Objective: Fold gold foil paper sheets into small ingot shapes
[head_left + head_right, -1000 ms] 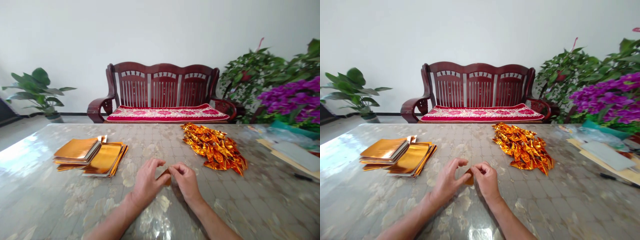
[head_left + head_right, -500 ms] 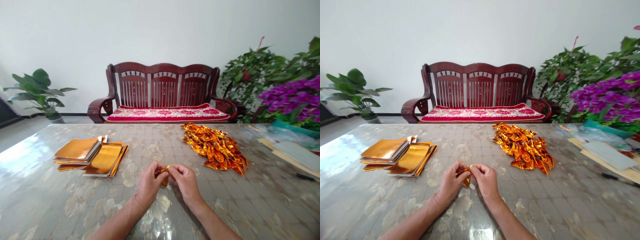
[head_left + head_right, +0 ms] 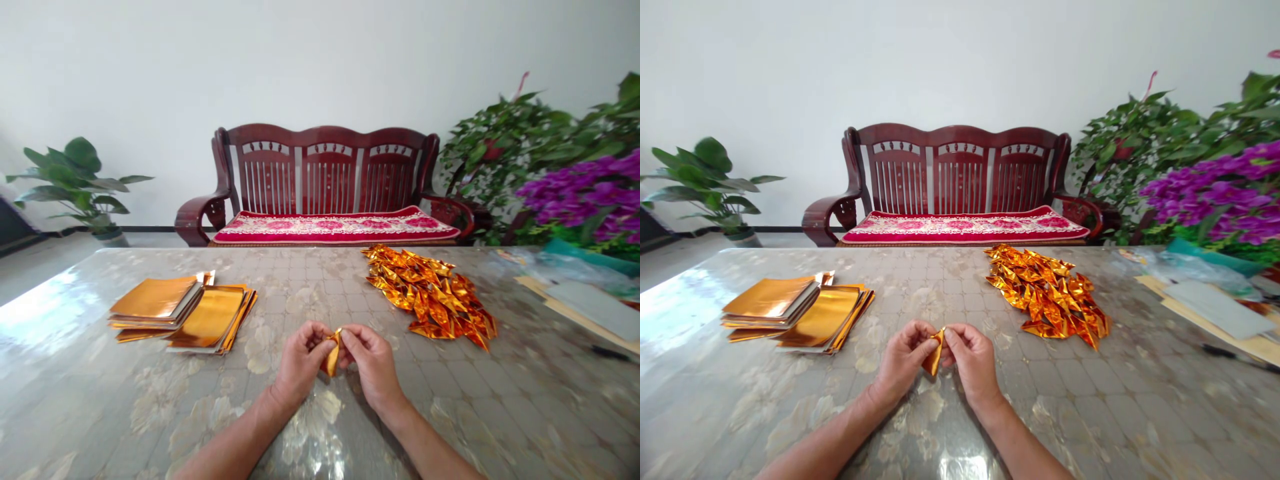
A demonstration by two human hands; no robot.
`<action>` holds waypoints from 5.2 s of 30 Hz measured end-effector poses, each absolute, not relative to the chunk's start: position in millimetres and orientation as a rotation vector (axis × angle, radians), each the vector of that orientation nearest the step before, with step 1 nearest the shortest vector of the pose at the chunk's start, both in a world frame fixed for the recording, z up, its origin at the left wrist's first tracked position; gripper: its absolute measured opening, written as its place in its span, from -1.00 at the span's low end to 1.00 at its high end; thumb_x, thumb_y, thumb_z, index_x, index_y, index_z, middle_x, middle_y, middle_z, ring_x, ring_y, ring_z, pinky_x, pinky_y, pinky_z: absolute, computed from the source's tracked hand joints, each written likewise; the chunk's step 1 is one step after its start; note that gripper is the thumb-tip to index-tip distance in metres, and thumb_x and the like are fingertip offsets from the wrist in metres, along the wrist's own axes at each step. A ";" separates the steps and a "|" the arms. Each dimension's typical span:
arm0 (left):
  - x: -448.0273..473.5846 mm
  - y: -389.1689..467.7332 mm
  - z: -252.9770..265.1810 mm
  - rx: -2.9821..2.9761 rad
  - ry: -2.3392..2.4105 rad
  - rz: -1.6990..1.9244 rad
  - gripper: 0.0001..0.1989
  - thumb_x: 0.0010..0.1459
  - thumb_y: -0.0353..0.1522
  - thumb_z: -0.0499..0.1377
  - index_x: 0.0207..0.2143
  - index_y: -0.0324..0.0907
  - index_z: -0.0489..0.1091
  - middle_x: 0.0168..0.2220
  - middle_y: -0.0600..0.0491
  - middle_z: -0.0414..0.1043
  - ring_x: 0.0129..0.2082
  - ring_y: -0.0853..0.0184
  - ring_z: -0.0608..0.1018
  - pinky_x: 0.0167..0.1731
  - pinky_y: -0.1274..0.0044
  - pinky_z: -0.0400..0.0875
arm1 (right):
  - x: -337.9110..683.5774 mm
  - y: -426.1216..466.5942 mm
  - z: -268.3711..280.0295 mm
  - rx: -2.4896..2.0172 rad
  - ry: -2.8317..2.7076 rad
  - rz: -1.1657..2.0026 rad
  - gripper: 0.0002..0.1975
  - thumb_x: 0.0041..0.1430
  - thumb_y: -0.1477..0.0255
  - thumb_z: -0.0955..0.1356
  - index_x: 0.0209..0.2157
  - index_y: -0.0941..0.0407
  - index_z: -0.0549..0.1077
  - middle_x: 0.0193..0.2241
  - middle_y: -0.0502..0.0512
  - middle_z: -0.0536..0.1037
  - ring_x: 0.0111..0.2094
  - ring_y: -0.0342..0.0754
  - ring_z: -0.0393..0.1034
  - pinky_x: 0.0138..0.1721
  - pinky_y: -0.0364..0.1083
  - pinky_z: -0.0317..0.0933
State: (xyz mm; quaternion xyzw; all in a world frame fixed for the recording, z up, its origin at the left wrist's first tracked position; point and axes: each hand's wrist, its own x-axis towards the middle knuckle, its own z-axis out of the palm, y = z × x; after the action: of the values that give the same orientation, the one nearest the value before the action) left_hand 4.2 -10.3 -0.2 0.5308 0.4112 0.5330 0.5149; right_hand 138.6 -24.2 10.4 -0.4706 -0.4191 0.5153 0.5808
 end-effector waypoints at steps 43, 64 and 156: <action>4.3 -13.0 11.4 1.252 1.059 1.129 -0.76 -0.08 -0.35 0.30 -0.30 -0.26 0.47 -0.52 0.11 0.49 -0.53 0.42 0.49 -0.47 0.62 0.36 | 156.7 -20.7 6.6 -1.155 -1.592 0.531 -0.69 0.28 0.31 0.28 -0.53 0.10 0.36 -0.59 -0.07 0.33 -0.54 -0.16 0.25 -0.46 -0.18 0.12; -7.4 -10.5 14.1 1.961 1.393 1.015 -0.85 0.13 -0.32 0.21 -0.33 -0.09 0.59 -0.36 0.07 0.56 -0.30 0.30 0.53 -0.28 0.55 0.28 | 161.2 -15.3 -1.2 -1.200 -1.620 0.489 -0.68 0.26 0.27 0.29 -0.53 0.11 0.39 -0.62 -0.08 0.34 -0.56 -0.17 0.23 -0.49 -0.20 0.11; -45.4 18.2 -6.4 2.309 1.017 1.234 -0.85 0.30 -0.45 0.09 -0.30 -0.17 0.44 -0.38 0.09 0.47 -0.36 0.44 0.51 -0.31 0.63 0.34 | 187.8 -10.5 -5.6 -1.080 -1.866 0.231 -0.89 0.20 0.53 0.32 -0.27 0.07 0.46 -0.43 -0.01 0.52 -0.41 -0.12 0.43 -0.30 -0.15 0.29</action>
State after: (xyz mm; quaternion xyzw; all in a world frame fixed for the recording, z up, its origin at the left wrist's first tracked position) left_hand -45.4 18.2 -6.4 0.8107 0.3570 0.4333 0.1659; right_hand 187.8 -10.5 -5.6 -0.4403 -0.7608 0.0943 0.4674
